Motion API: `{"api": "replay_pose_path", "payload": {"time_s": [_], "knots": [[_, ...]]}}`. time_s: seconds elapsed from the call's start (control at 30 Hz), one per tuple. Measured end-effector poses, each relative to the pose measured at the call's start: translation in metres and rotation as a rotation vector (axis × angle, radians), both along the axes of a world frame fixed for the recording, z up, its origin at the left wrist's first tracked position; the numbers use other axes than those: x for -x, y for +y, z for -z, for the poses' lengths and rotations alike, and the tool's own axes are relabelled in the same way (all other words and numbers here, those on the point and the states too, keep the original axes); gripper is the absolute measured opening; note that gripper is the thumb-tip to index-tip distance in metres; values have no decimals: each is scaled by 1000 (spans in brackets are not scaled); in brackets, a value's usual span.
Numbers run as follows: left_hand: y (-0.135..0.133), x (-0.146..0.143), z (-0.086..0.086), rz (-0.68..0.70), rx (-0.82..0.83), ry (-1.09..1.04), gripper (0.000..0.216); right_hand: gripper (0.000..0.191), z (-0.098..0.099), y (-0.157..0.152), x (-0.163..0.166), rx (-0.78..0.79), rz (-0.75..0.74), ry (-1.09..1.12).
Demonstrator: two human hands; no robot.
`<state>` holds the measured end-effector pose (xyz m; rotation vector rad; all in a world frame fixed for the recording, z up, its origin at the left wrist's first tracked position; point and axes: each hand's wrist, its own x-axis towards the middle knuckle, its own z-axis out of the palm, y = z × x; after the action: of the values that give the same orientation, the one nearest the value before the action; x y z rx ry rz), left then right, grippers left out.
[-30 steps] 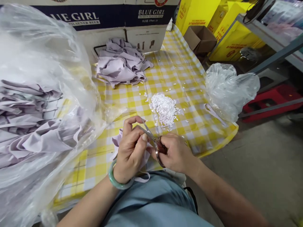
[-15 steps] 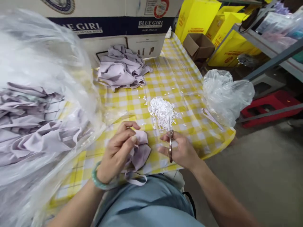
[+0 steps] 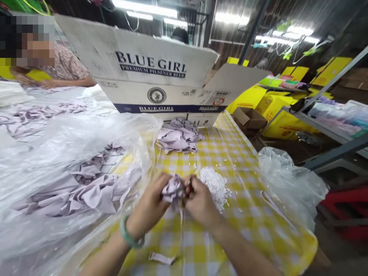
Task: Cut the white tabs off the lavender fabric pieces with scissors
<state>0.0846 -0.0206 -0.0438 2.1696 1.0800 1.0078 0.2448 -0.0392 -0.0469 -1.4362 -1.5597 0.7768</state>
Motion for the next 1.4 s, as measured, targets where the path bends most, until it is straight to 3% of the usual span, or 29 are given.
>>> {"api": "replay_pose_path", "payload": {"time_s": [0.07, 0.13, 0.2, 0.27, 0.37, 0.5, 0.6, 0.7, 0.8, 0.87, 0.93, 1.0, 1.1, 1.2, 1.3, 1.4], "knots": [[54, -12, -31, -166, -135, -66, 16, 18, -32, 58, -8, -32, 85, 61], [100, -19, -51, -251, -154, -88, 30, 16, -57, 112, -18, -65, 125, 84], [126, -22, -57, -290, -131, -93, 40, 20, -67, 148, -28, -82, 174, 107], [127, -22, -52, -310, -111, -112, 39, 22, -63, 158, -36, -55, 190, 133], [96, -26, -35, -266, -57, -149, 34, 29, -39, 127, -35, 85, 34, 175], [51, -43, -7, -79, 111, -133, 26, 23, -6, 60, -18, 305, -223, 205], [31, -56, 15, -108, 127, -138, 27, 18, 13, 30, -7, 342, -189, 218], [12, -56, 21, -142, 78, -144, 30, 17, 30, 13, 3, 198, -53, 188], [-9, -27, 4, -89, 27, -119, 34, 16, 41, 0, 5, 24, 62, 148], [-20, 13, -12, -164, -62, -37, 42, 19, 45, -8, -3, 25, 88, 153], [-24, 62, -20, -514, -205, 108, 23, 25, 45, -14, -12, 64, 86, 156], [-22, 107, -17, -706, -155, 327, 29, 31, 44, -19, -18, 79, 54, 149], [-15, 141, -5, -590, 24, 446, 33, 33, 40, -23, -10, 99, -17, 137], [-10, 123, -20, -529, -20, 270, 28, 33, 28, -21, 11, 96, -52, 191], [-12, 76, -65, -404, -30, -235, 17, 35, 7, -15, 26, 40, -99, 358], [-19, 36, -103, -201, -17, -417, 12, 35, -14, -10, 23, -44, -108, 470]]}}
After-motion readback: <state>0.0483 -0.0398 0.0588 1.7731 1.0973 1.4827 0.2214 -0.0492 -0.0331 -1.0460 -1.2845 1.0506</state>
